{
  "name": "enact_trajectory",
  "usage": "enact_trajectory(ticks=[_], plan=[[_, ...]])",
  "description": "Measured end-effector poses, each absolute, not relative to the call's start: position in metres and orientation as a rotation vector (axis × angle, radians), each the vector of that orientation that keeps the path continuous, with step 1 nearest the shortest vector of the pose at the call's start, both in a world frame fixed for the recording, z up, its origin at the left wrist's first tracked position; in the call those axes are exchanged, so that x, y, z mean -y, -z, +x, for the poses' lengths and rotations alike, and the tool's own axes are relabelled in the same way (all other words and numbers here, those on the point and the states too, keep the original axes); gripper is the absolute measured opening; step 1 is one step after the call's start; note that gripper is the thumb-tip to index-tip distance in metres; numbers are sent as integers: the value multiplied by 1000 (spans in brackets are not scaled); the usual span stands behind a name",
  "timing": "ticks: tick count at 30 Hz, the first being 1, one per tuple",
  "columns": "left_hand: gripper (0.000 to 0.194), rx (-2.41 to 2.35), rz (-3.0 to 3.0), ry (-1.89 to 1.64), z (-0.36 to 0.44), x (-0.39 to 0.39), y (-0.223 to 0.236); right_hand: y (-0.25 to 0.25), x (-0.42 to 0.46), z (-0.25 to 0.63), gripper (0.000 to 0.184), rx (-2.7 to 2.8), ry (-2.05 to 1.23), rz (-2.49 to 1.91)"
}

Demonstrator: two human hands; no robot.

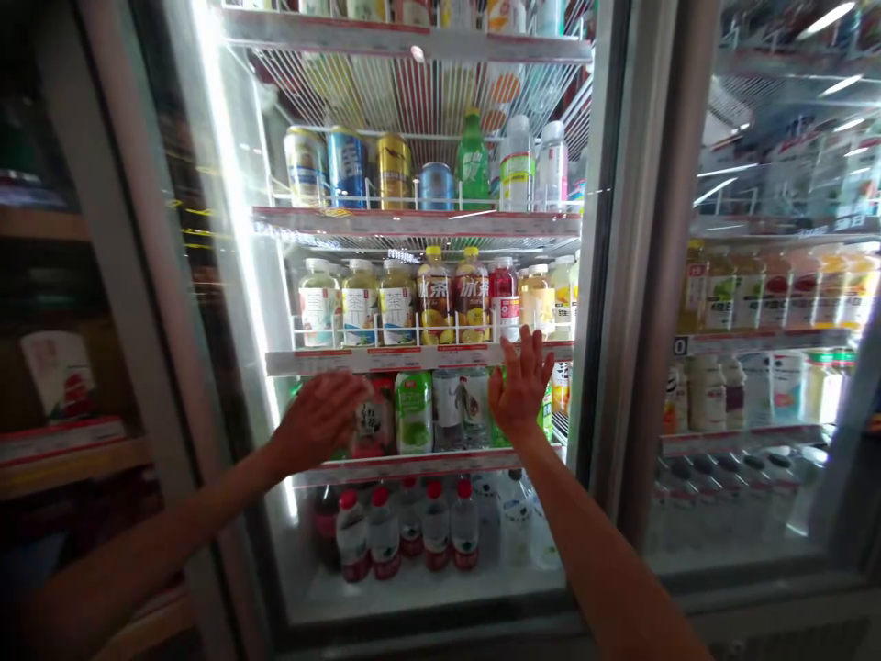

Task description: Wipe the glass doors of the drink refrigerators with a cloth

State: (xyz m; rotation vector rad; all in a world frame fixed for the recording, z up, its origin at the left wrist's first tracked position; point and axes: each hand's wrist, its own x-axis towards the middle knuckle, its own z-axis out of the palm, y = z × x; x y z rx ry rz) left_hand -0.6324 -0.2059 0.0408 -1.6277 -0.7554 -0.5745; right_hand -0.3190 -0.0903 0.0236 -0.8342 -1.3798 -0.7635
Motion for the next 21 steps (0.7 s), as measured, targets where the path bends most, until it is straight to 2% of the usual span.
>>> enact_trajectory(ticks=[2, 3, 6, 8, 12, 16, 18, 21], plan=[[54, 672, -1718, 446, -628, 205, -39, -24, 90, -318, 47, 1389, 768, -835], [54, 710, -1680, 496, -631, 205, -44, -23, 90, -318, 46, 1392, 772, -833], [55, 966, -1366, 937, -645, 203, -65, -23, 86, -316, 46, 1377, 779, -818], [54, 1058, -1286, 1108, -643, 200, -71, -23, 85, -316, 46, 1365, 774, -801], [52, 935, -1580, 988, -591, 183, -52, -27, 100, -332, 48, 1353, 732, -756], [52, 890, -1644, 1204, -539, 167, -50, -35, 133, -380, 51, 1583, 690, -451], [54, 868, -1741, 1283, -540, 170, -59, -38, 147, -408, 48, 1707, 647, -325], [64, 879, -1844, 1221, -574, 184, -63, -38, 158, -446, 47, 1793, 632, -400]])
